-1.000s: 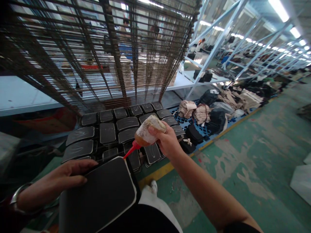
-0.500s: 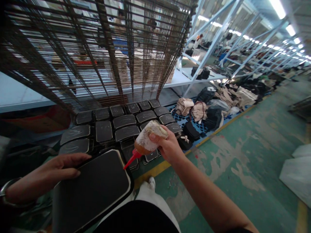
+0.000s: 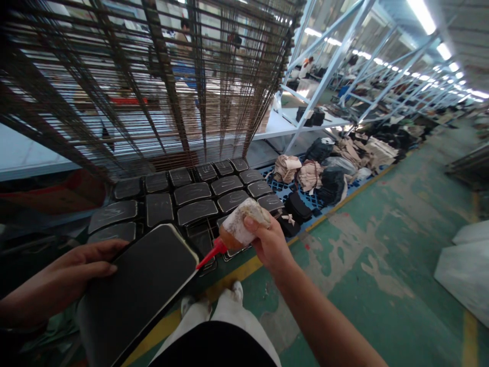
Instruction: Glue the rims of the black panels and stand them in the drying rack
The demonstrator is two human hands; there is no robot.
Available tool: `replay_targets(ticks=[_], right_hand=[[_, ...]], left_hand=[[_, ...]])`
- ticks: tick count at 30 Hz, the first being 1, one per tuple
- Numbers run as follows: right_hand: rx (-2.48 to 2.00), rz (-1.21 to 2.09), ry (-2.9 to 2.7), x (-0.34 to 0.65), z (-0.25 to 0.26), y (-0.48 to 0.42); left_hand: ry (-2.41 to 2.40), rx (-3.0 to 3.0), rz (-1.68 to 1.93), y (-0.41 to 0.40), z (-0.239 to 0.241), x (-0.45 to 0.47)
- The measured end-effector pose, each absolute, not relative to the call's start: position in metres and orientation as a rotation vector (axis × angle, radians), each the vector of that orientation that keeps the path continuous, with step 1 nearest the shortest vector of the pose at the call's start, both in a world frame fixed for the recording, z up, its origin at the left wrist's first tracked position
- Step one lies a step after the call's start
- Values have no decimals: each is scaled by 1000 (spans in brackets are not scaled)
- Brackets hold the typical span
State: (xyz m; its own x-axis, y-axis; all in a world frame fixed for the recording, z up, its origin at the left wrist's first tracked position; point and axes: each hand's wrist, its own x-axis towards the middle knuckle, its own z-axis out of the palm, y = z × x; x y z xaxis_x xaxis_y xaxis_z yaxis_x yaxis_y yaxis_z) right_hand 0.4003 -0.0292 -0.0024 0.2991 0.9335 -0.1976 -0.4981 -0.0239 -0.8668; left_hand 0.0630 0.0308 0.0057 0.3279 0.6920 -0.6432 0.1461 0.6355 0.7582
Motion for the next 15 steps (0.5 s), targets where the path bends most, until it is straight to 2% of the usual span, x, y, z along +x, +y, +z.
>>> replay_targets(ticks=[6, 15], right_hand=[[-1060, 1078, -340, 398, -15, -13], [-1042, 1059, -366, 390, -26, -10]], left_hand=[[1235, 700, 501, 25, 5, 69], [1238, 652, 532, 25, 1, 69]])
